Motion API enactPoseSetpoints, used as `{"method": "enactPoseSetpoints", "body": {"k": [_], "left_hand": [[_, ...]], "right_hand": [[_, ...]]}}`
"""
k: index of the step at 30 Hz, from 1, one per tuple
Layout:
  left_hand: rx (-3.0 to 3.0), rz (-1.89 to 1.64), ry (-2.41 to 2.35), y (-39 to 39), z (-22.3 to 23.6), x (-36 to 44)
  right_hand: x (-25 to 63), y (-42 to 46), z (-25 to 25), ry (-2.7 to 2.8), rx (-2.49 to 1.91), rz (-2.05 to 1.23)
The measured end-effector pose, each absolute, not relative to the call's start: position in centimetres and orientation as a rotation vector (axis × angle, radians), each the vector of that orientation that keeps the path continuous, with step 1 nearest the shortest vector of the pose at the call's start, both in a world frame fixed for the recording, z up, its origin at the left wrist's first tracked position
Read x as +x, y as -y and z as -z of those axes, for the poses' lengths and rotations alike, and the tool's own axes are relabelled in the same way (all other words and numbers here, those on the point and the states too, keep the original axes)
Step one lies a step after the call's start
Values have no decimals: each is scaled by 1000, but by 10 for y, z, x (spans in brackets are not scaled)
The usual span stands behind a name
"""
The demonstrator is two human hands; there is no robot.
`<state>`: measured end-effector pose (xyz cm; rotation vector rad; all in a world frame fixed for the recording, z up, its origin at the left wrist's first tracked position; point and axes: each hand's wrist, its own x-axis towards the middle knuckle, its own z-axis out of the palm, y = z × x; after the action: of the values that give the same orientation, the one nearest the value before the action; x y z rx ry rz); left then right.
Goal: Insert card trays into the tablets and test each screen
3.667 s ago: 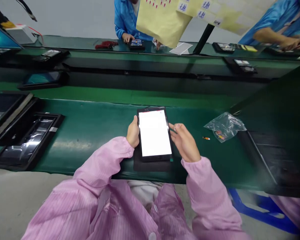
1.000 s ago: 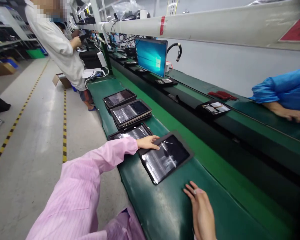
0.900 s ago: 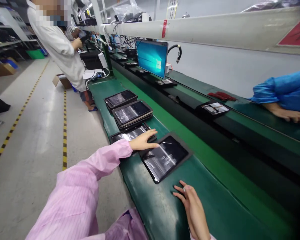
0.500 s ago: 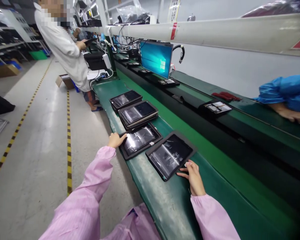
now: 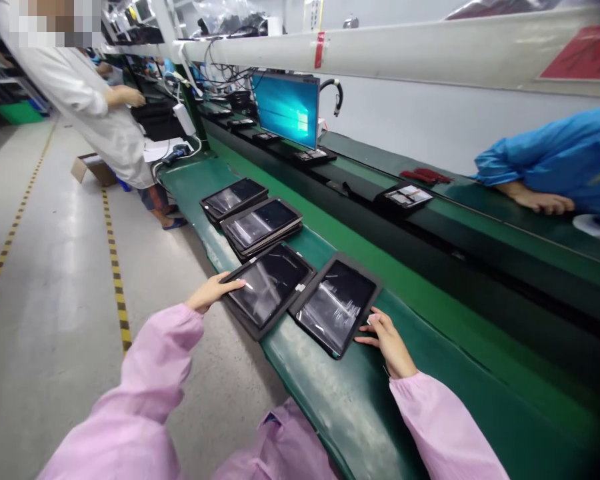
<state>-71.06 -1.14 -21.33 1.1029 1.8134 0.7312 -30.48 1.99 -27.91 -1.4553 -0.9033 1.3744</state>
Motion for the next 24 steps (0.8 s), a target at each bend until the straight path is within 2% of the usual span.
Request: {"method": "enactPoseSetpoints", "body": {"k": [4,7,10,13,17,21,24], "left_hand": [[877,-997,-1858,72,168,-709],[530,-1120,-1832,113,144,-713],[358,-1242,-1877,130,141,-698],[325,-1256,-1746,125,161,-657],[524,-1184,-1478,103,208,-578],[736,-999,-1352,101,253,-489],[854,-767,-1268,123,273,-432]], "right_hand": [[-315,-9,274,861,-1436,-1425],[-359,-16,275,843,-1379,-1442],[-414,-37,273,821,-1306,-1488],[-430,-51,267,801,-1244,-1501],[-344,-18,259,703,-1262,-1265],[-225,86,260,485,-1390,-730],[-191,163,269,418,-1473,-506]]}}
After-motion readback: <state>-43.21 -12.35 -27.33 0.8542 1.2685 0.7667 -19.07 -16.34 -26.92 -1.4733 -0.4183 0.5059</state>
